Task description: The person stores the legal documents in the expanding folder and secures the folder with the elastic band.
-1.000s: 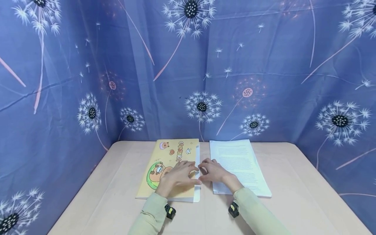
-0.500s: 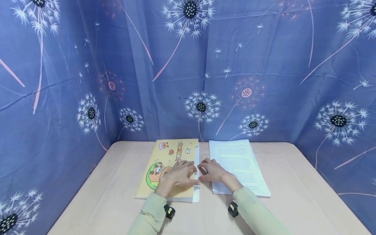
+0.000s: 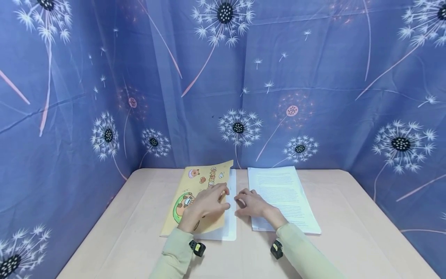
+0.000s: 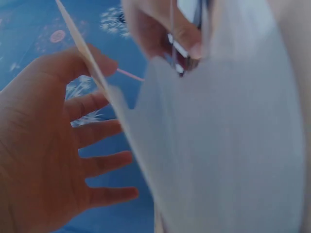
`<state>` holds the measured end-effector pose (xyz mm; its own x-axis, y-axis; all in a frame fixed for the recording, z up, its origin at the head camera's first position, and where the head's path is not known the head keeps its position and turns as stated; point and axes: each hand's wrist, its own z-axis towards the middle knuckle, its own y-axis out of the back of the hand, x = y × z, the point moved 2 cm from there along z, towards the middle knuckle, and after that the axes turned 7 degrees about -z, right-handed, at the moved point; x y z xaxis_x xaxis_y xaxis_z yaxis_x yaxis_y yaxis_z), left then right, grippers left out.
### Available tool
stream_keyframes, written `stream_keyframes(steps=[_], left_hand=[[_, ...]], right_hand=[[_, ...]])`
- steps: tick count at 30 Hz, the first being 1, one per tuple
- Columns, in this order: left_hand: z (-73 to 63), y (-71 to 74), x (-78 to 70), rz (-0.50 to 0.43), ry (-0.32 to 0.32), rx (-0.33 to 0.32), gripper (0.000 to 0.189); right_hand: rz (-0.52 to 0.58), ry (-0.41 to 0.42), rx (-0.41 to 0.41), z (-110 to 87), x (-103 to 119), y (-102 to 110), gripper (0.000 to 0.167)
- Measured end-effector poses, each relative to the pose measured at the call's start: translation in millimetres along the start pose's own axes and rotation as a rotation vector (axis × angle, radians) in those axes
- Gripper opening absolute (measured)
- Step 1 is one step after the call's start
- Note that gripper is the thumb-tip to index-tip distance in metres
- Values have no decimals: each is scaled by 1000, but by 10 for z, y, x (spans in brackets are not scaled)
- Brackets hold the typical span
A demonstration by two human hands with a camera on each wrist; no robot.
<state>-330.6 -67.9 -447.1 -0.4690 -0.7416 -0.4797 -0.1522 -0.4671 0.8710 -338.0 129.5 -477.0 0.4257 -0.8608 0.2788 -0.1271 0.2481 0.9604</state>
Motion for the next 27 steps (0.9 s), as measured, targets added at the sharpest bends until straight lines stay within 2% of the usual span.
stream_keyframes(steps=[3,7,13,24,27], left_hand=[[-10,83,8,-13,15,-12,49],[-52,215,4,-69,29,4,62],[-139,412,0,-250,54,31,64],[-222,616,111,-468,92,-62,55],[-246,645,115,-490,120,-82,59]], right_hand=[[7,3,-3,-3,5,0,60],[7,2,-2,-10,9,-2,60],[5,6,-1,-18,14,-1,59],[31,16,27,-28,48,42,57],[31,5,26,-24,52,36,58]])
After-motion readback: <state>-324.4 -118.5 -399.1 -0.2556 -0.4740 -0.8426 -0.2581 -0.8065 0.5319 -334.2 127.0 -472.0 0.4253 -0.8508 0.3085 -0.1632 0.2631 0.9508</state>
